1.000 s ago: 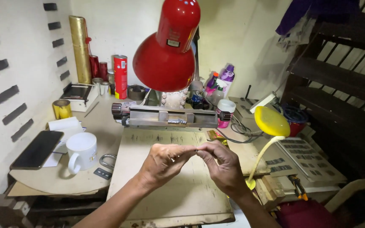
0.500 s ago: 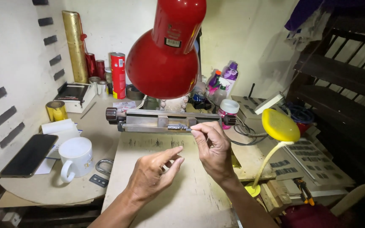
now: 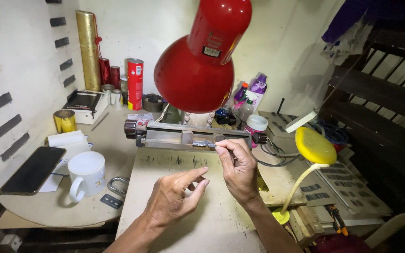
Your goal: Arranging individual metal type characters into a printing chase for letterpress printing.
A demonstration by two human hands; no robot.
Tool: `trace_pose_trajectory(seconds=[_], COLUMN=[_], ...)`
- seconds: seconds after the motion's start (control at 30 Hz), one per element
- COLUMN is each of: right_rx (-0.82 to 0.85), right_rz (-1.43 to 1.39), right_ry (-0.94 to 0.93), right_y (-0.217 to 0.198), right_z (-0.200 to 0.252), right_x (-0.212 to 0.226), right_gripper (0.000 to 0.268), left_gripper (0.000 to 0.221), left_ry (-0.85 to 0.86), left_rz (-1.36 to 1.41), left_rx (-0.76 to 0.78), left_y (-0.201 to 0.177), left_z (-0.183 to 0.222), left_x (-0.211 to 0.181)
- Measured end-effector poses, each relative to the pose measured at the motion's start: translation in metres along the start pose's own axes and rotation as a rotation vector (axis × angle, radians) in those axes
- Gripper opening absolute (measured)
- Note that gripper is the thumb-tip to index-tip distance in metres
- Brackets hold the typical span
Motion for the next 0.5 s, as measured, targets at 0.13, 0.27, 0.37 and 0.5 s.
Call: trace_pose_trajectory(seconds=[0.13,0.27,0.37,0.5], right_rx=[-0.015,-0.039,-0.046,-0.061], right_rz=[0.047,0.111,0.118,0.207], right_ry=[-0.033,-0.079,-0.111,-0.215], right_y=[0.002,0.004,0.002,0.004], right_z=[0.001,0.002,0.003,0.004], right_x=[0.007,0.014,0.018,0.028], right_gripper=[0.01,0.009,0.009,0.01], left_gripper=[0.024,0.024,0.024,0.022], left_ry=[-0.016,-0.048,-0.069,-0.066], left_rz=[0.018,0.045,0.045,0.048], left_rx=[0.011,0.019,0.019,0.023], left_y=[0.0,0.002,0.002,0.001], left_z=[0.001,0.003,0.004,0.004], left_x=[0.002,0.005,0.007,0.008])
Point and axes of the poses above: each hand's wrist, its own z-axis away from the middle knuckle, its own y-axis out of the palm, x = y × z, the point moved 8 cm from there along -z, towards the middle knuckle, and after that the axes turned 12 degrees about y, right-handed, at the moved point
